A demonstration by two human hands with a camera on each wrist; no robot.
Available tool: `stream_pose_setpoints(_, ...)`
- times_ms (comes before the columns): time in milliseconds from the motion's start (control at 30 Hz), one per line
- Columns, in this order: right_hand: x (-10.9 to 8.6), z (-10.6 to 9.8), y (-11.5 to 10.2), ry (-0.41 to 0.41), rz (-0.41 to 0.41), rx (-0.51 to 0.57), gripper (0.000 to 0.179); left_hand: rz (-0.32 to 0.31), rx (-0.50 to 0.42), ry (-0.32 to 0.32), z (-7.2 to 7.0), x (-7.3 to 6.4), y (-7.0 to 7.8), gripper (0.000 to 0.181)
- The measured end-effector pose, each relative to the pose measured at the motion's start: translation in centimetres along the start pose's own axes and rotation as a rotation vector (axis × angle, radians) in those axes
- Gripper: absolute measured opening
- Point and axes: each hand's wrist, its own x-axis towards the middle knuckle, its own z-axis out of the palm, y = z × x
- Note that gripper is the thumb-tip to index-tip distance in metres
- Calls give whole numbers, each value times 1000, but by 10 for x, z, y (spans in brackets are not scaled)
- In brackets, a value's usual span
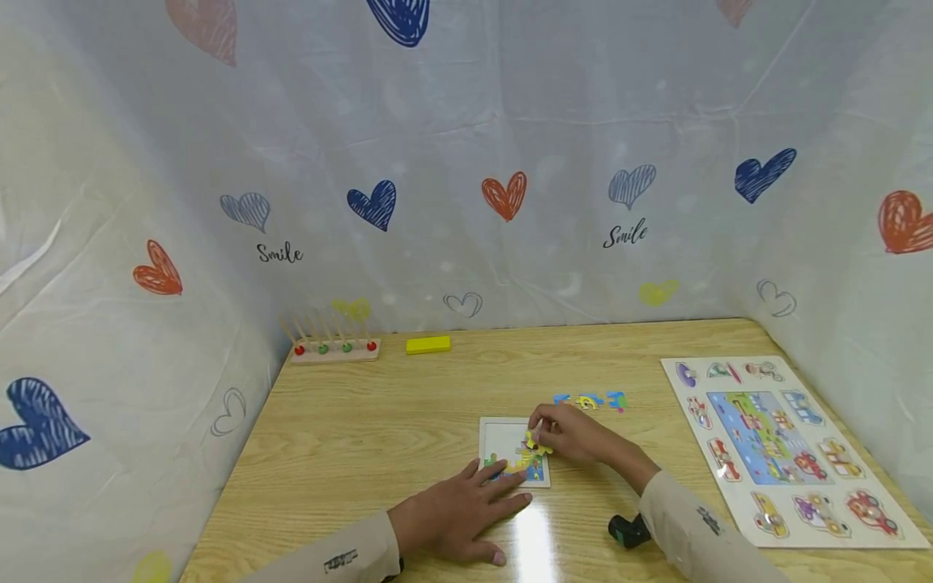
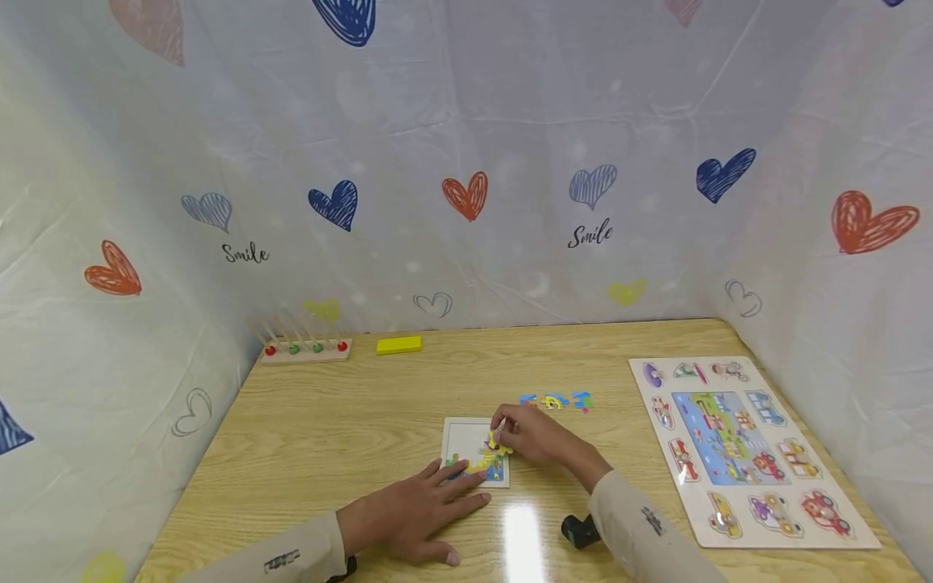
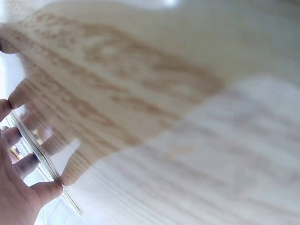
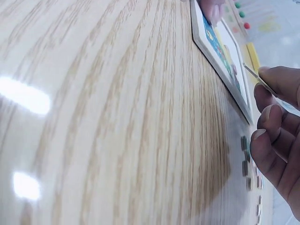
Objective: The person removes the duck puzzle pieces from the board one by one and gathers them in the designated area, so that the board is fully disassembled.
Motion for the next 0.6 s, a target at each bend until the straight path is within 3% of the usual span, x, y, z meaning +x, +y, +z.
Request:
stream_pose_setpoints(267,-7,-4,8,11,-2,-19,12,6,-19,8,-2,0,0,76)
stream_pose_setpoints(600,-17,-8,9,0,10,51,20,4,-22,6,0,-1,-1,76)
